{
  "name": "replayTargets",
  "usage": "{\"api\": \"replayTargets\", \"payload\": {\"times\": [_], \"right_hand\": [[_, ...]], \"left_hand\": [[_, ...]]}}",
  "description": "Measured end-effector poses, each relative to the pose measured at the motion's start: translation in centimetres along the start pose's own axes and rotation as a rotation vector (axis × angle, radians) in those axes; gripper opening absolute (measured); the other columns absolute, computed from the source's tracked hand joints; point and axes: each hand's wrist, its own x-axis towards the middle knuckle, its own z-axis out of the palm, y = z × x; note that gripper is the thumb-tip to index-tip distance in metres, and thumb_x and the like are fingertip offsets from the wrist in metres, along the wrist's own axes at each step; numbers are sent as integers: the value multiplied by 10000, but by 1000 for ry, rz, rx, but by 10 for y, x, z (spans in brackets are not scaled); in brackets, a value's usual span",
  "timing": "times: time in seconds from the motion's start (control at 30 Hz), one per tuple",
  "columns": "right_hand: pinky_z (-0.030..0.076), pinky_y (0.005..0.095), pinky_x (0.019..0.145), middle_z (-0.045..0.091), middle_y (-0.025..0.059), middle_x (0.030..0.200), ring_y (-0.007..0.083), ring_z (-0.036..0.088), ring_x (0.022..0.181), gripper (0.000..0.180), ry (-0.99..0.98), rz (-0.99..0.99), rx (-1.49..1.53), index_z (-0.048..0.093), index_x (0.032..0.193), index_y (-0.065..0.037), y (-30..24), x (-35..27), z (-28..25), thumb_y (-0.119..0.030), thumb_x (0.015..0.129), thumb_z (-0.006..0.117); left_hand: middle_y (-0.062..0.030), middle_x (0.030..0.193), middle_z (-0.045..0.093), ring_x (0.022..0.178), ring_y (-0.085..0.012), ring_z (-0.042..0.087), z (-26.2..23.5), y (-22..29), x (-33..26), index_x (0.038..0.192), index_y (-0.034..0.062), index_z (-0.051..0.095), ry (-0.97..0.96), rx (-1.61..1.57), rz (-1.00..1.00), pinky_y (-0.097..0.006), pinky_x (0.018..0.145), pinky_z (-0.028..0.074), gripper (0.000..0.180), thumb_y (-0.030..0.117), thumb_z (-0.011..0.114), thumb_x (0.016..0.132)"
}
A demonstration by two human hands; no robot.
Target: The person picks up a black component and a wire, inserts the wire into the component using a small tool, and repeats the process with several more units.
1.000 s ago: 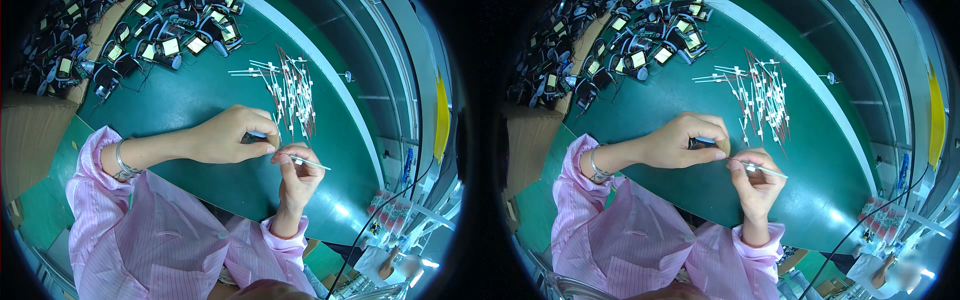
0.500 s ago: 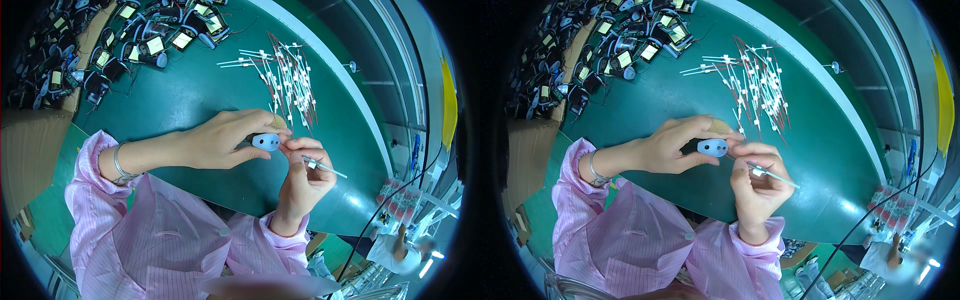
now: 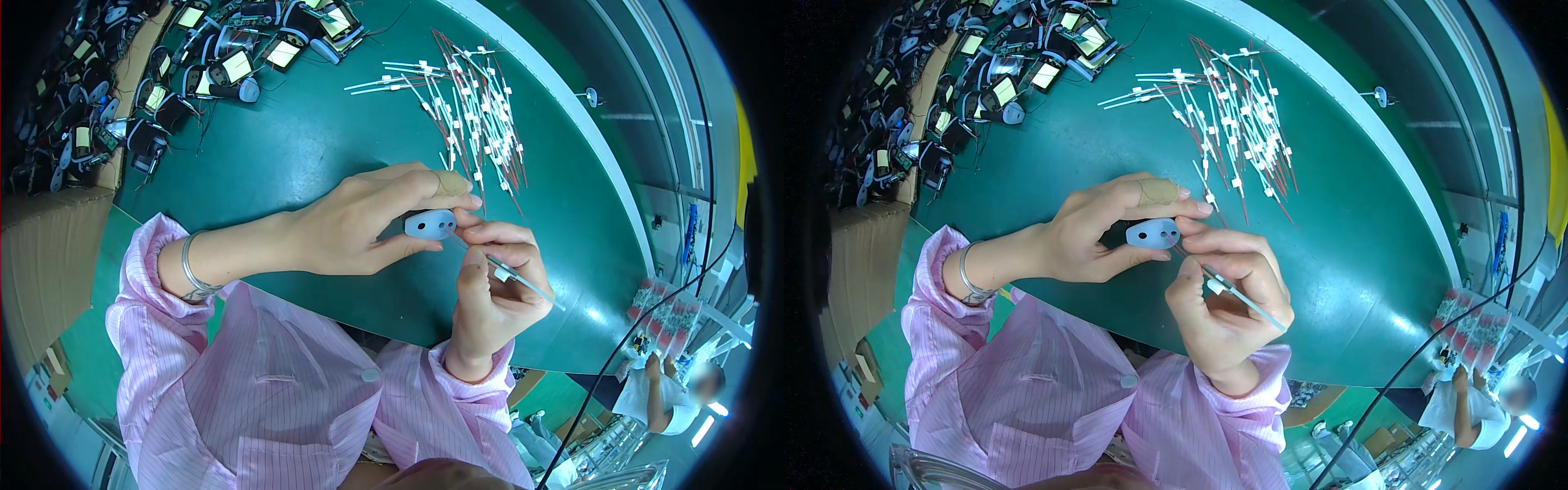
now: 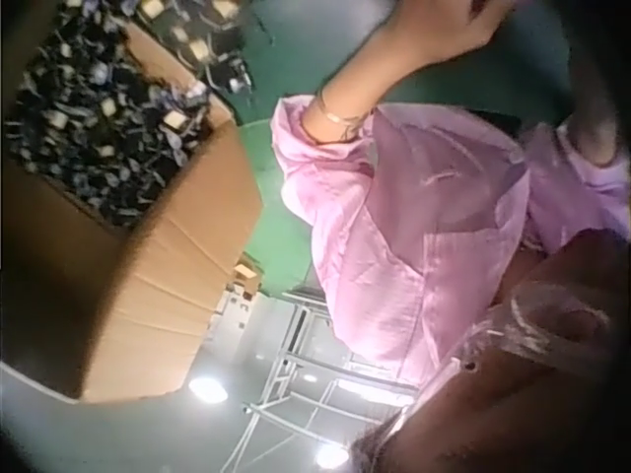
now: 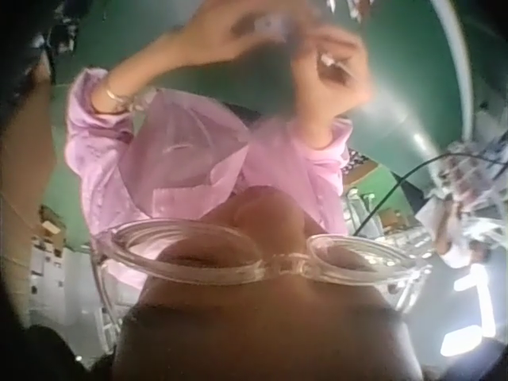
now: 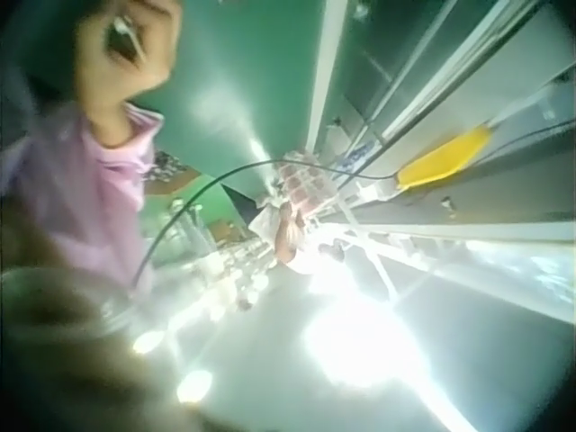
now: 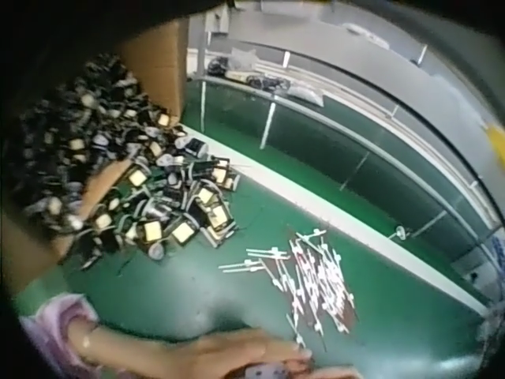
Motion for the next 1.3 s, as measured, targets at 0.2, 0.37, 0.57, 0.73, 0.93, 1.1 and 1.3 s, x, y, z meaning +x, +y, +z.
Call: {"api": "replayTargets", "payload": {"times": [0.2,0.37,0.57,0.73,0.93,1.1,1.3], "right_hand": [[564,361,809,646,201,928,289,679,937,145,-48,-89,-69,566,791,60,-2,2,0,159,705,629],[564,358,815,647,199,926,288,679,938,138,-59,-100,-103,572,789,63,-3,2,0,157,708,632],[564,350,812,642,198,935,280,675,939,142,-55,-71,-119,581,793,67,-3,2,1,163,706,640],[565,346,802,635,191,943,269,671,937,156,-55,-57,-112,573,787,65,-3,3,4,176,701,642],[567,334,778,630,177,931,249,668,910,169,-59,-73,-170,566,780,61,-2,4,5,182,694,646],[565,325,773,629,171,927,238,666,887,176,-79,-89,-236,565,775,60,-5,4,4,183,683,652],[564,325,763,631,172,912,235,669,871,183,-79,-93,-229,564,766,57,-3,6,6,186,671,652]], "left_hand": [[-134,1244,624,1140,-341,589,0,0,0,1227,-14,468,-1,17,15,-464,979,452,465,69,695,830],[-128,1251,619,1142,-330,587,1,-1,-1,1238,-9,497,2,-25,-21,-447,975,459,470,75,700,822],[-117,1246,622,1141,-321,587,0,0,-1,1257,-4,503,-7,33,-11,-450,982,459,486,73,697,817],[-112,1247,621,1146,-321,584,0,-2,-1,1254,2,505,-18,41,-22,-451,987,458,485,70,697,814],[-107,1258,615,1140,-326,584,1,-3,-3,1254,8,504,-22,46,-20,-447,980,460,500,64,703,799],[-108,1269,607,1122,-331,589,-1,-3,-1,1263,8,491,-52,60,-5,-448,962,466,531,63,713,785],[-114,1278,596,1092,-349,594,-1,-5,-2,1271,3,485,-36,43,11,-431,915,492,550,38,716,773]]}}
